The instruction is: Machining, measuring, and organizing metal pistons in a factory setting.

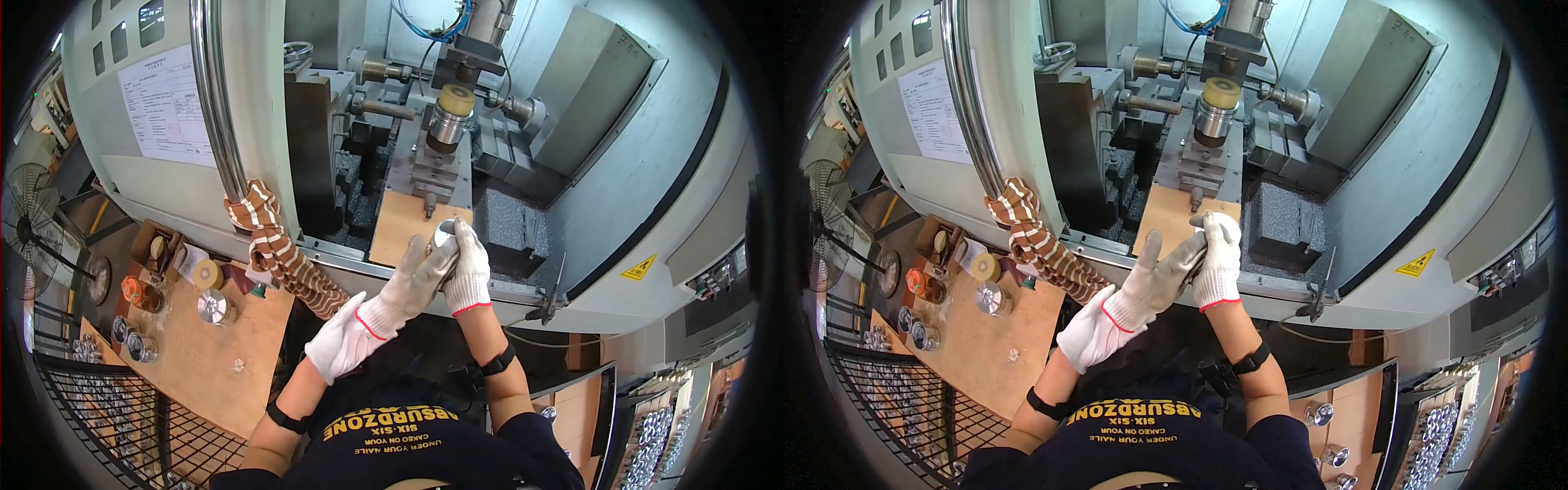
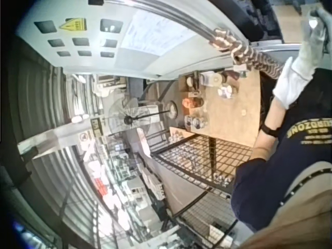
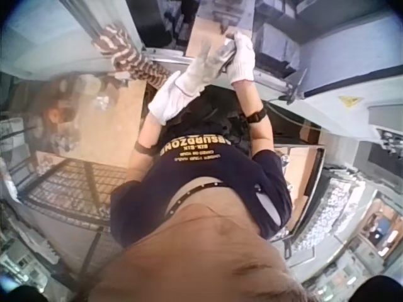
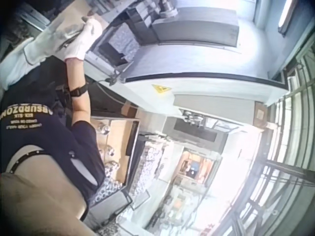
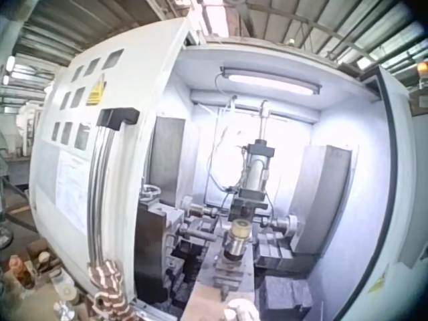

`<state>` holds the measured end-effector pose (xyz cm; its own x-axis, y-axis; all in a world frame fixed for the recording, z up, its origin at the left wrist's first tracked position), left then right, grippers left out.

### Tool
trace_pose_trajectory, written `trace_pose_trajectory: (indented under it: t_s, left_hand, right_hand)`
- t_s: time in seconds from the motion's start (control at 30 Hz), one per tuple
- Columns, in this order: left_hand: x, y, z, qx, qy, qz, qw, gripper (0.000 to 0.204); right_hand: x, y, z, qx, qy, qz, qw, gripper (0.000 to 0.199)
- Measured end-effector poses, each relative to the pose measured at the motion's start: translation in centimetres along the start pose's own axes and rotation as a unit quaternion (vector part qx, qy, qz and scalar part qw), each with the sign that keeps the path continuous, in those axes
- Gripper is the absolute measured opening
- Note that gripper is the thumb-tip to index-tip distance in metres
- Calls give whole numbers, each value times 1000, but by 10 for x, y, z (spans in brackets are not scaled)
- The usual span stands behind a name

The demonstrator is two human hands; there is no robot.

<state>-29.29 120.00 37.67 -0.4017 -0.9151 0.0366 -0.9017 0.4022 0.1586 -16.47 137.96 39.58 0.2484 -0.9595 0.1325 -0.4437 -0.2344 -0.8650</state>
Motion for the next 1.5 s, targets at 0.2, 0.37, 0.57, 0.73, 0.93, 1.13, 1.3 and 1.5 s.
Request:
trace_pose_trajectory:
  t_s: [0.2,0.37,0.57,0.73,0.93,1.13,1.3,1.5]
  left_hand:
    - [23,30,29,-56,156,-92,982,57]
    - [16,42,41,-183,196,-132,954,60]
    - [-6,57,54,-148,253,-64,954,43]
    - [-45,110,49,-330,161,-139,920,37]
    - [-77,156,-7,-253,48,-272,927,34]
    - [-120,98,-55,-584,-4,-230,779,43]
    - [-176,117,-54,-681,-30,-236,692,38]
    - [-232,117,-46,-322,-104,129,932,49]
  right_hand:
    - [11,0,-13,35,94,62,993,18]
    - [8,1,-13,69,124,94,985,21]
    - [-9,-8,-16,147,122,141,971,26]
    - [-26,-14,-24,64,22,6,998,23]
    - [-6,-70,-46,497,-65,324,802,29]
    - [-14,-48,-78,514,-202,150,820,31]
    - [-17,-74,-100,637,-237,320,660,24]
    - [-29,-69,-104,659,-286,328,613,22]
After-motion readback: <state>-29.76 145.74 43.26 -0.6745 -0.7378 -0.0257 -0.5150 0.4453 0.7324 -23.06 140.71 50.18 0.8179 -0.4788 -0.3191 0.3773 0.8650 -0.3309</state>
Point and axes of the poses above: each hand's wrist, its own x-axis away from the middle knuckle, its own z-axis out of the back of the hand, y = z × x, the point moved 7 cm from there along -x, towards the middle knuckle, and after that the axes turned 10 degrees about -y, right-handed, at the moved point
